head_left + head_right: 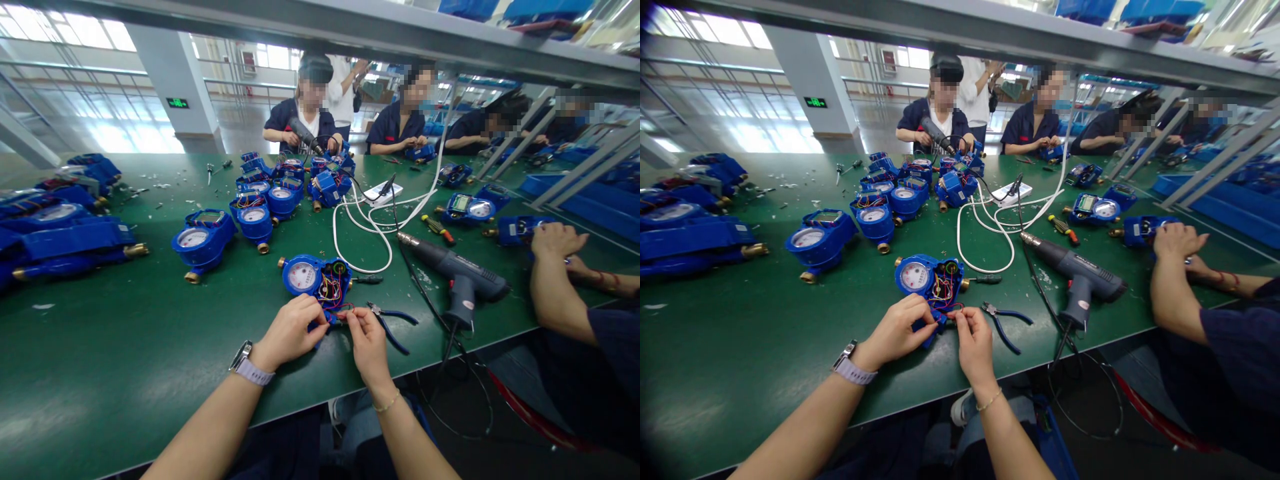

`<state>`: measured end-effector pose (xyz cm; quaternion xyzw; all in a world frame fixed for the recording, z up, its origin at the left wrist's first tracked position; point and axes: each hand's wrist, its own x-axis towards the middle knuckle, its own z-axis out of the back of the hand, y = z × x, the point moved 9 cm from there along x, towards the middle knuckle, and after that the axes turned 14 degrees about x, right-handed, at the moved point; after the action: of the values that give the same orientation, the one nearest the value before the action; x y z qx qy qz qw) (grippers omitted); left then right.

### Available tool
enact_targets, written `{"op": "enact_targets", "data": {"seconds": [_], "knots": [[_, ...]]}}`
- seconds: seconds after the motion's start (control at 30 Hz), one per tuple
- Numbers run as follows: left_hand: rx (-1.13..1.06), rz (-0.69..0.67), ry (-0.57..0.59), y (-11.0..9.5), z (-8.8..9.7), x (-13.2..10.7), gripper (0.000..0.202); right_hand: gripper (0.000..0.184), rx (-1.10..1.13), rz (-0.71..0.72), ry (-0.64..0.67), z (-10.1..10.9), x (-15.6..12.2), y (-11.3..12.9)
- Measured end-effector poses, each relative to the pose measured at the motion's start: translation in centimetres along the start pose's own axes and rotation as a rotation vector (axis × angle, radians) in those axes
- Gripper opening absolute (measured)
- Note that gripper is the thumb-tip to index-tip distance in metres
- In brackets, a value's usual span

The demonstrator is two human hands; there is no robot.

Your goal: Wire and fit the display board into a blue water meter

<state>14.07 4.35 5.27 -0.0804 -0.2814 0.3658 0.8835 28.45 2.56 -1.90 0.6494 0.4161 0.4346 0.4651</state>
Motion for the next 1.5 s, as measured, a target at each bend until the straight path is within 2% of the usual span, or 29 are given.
{"op": "enact_targets", "data": {"seconds": [0.2,0.47,0.53,0.6,0.67,0.73,0.83,1.07,1.33,1.5], "knots": [[0.09,0.004,-0.038,-0.3,-0.2,0.0,0.004,0.022,-0.047,0.039,0.015,0.1,-0.1,0.7],[0.164,0.033,-0.097,-0.1,-0.8,-0.3,0.011,0.011,-0.167,0.173,0.061,-0.4,-0.7,2.0],[0.171,0.041,-0.092,-0.1,-1.0,-0.3,0.012,0.011,-0.197,0.236,0.024,-0.2,-1.1,2.8],[0.171,0.044,-0.079,-0.2,-1.1,-0.3,0.011,0.018,-0.247,0.363,-0.002,-0.3,-1.7,4.3],[0.175,0.045,-0.066,-0.3,-1.3,-0.2,0.011,0.024,-0.342,0.529,0.058,-1.4,-2.6,5.9],[0.189,0.043,-0.056,-0.4,-1.4,-0.2,0.012,0.028,-0.439,0.614,0.171,-2.9,-3.2,6.3],[0.215,0.033,-0.033,-0.6,-1.5,-0.2,0.012,0.03,-0.484,0.563,0.239,-3.8,-3.0,5.4],[0.192,0.034,-0.021,-0.4,-1.7,0.0,0.015,0.028,-0.496,0.474,0.16,-3.2,-2.4,4.1],[0.093,0.06,-0.111,-0.3,-1.3,-0.2,0.013,0.025,-0.459,0.438,0.173,-3.2,-2.0,4.3],[-0.048,0.129,-0.152,1.0,-0.6,-0.4,0.018,0.023,-0.438,0.417,0.168,-3.0,-1.9,4.0]]}}
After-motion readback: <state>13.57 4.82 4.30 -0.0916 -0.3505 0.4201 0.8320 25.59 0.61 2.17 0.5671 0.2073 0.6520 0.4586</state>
